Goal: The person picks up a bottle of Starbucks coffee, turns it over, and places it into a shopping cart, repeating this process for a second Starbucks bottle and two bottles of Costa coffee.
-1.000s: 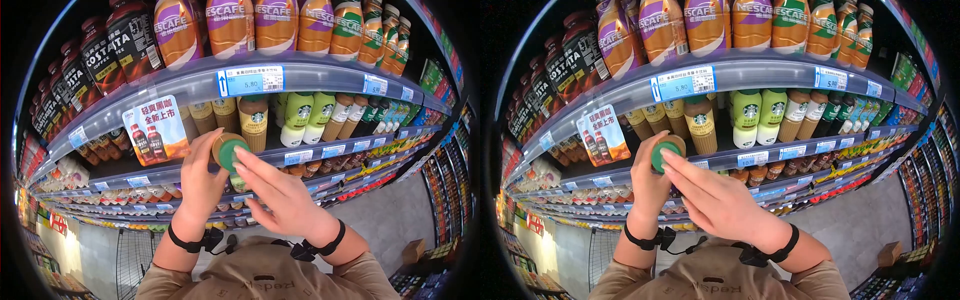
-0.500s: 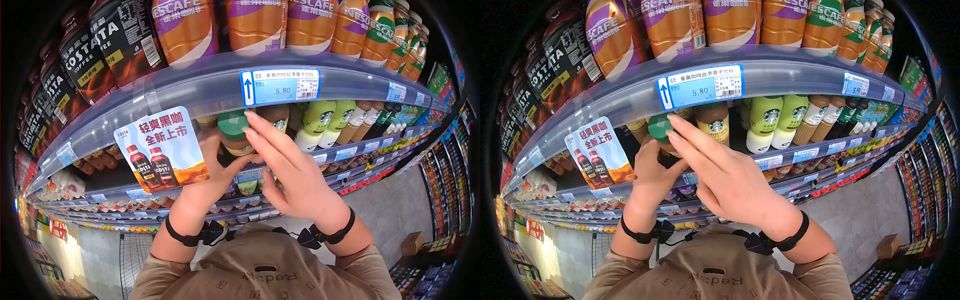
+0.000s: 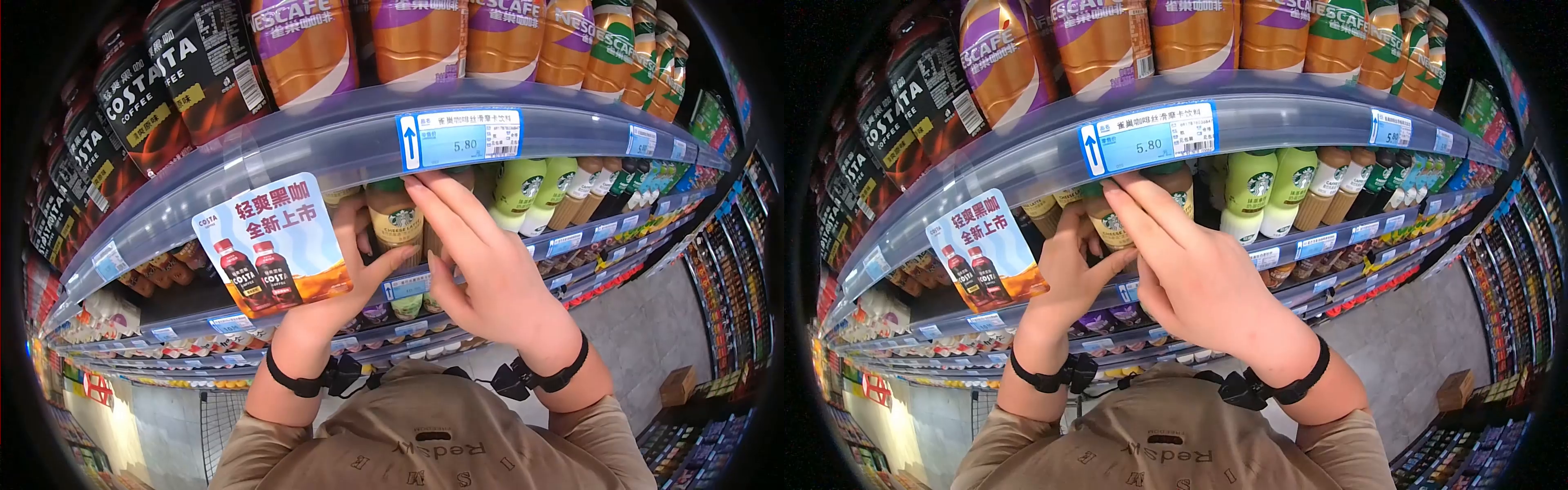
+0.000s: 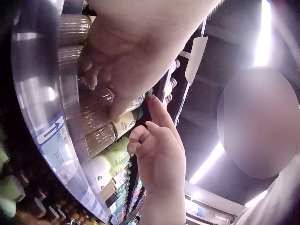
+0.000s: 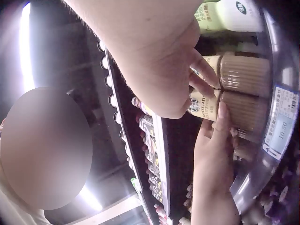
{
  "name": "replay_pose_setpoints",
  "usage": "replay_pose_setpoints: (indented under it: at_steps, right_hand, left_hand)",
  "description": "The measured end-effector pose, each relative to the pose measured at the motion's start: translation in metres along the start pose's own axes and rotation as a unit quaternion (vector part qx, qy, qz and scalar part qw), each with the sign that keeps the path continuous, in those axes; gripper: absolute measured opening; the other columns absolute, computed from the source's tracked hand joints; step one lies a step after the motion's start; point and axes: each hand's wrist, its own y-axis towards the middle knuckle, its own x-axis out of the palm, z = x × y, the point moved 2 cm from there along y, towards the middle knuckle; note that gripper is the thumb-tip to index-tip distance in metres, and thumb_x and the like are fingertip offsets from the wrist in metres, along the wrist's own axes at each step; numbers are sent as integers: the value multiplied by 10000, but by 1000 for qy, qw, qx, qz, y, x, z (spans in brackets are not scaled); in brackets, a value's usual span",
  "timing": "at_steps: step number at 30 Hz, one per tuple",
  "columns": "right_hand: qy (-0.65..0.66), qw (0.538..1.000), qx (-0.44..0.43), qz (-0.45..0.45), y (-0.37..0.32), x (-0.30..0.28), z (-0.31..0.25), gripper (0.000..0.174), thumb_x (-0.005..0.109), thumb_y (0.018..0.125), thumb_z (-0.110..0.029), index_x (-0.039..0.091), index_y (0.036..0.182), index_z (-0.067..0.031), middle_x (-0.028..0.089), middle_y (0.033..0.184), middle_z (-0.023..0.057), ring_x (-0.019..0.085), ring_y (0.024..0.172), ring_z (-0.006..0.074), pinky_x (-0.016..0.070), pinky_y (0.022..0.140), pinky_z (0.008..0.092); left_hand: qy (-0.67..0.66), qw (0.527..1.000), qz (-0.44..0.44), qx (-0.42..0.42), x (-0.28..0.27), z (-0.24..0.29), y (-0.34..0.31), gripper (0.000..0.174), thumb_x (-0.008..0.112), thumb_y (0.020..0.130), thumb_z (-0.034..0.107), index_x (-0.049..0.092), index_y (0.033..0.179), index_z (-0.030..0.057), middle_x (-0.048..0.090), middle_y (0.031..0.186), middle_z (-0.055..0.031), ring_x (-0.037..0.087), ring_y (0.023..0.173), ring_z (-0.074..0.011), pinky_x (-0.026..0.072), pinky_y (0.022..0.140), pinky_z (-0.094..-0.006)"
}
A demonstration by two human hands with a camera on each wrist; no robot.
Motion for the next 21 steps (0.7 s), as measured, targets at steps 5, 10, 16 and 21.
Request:
replay_pose_setpoints:
  at_steps: [5,10,16,21]
  right_hand:
    - [46,997,41,-37,-2,-8,-6,766,621,855,110,437,1590,-1,417,1642,234,664,790,211,564,709,308]
    - [162,982,96,-5,-29,-22,6,744,589,886,80,442,1602,-57,450,1641,181,682,819,189,562,724,302]
    - [203,966,127,93,-105,-36,33,718,490,826,163,502,1531,28,472,1622,220,651,767,102,562,732,257]
    - [266,912,287,127,-175,-52,52,681,449,844,170,511,1509,38,496,1605,194,641,714,85,579,703,249]
  left_hand:
    - [7,1000,-14,-13,0,-4,3,657,918,829,276,619,1353,14,685,978,-37,518,784,-150,469,706,-291]
    - [43,996,-38,-66,3,-11,2,613,896,848,376,684,1315,40,678,959,-40,523,788,-156,466,715,-301]
    - [6,999,37,-39,7,-3,-4,525,922,826,321,721,1194,5,581,767,-21,465,706,-122,405,628,-296]
    - [37,995,68,-63,10,-16,-9,584,911,833,262,697,1308,-1,581,785,-14,435,683,-99,381,608,-270]
